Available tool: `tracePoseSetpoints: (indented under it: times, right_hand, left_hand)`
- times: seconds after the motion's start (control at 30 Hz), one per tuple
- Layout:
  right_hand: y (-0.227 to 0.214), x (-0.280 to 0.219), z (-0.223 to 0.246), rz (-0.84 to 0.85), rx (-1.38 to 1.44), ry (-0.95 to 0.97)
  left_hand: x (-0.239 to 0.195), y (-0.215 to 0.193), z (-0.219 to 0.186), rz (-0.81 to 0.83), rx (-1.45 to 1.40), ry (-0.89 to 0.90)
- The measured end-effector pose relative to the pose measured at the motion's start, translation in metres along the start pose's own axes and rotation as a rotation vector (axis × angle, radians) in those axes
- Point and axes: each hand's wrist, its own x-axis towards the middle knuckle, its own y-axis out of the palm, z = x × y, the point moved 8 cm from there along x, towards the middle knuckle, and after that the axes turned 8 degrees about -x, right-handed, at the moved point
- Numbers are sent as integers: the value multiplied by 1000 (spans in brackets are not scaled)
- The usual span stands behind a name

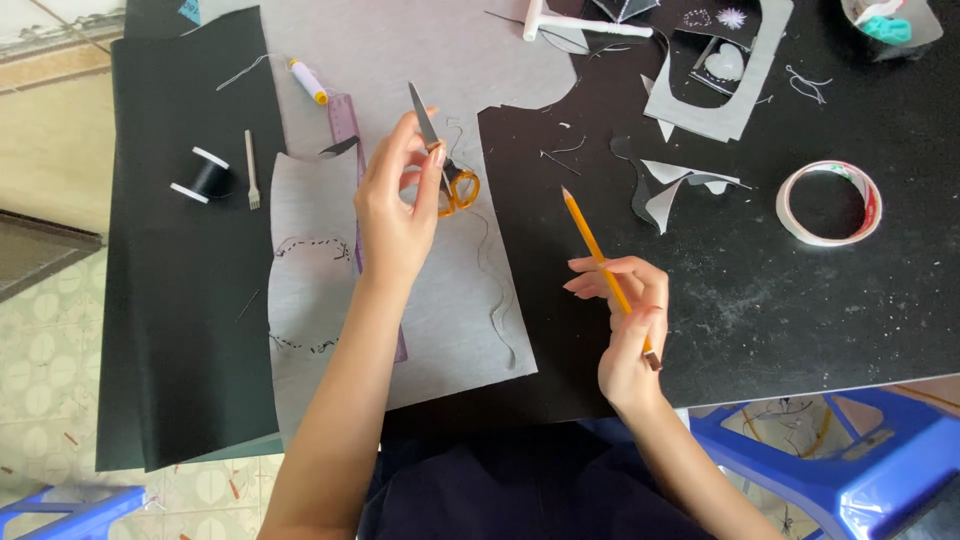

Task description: Tracing a pattern onto material using a pencil and ruler, then cutting along the lines with scissors.

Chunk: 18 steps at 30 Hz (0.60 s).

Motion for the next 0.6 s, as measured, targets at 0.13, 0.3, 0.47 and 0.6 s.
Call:
tracePoseSetpoints:
  times: [0.13, 0.3, 0.47, 0.6]
  right_hand:
    - [0, 1, 1, -4, -5, 3]
    - [0, 1, 14, 7, 82, 116]
    - [-1, 1, 13, 8, 71, 96]
    - [-1, 1, 12, 6, 79, 109]
  left_hand:
    - [1, 2, -1, 12, -22, -7]
    - [20, 2, -6, 39, -53, -62]
    - [40, 5, 16, -9, 25, -39]
    - [48, 8, 20, -60, 62, -3]
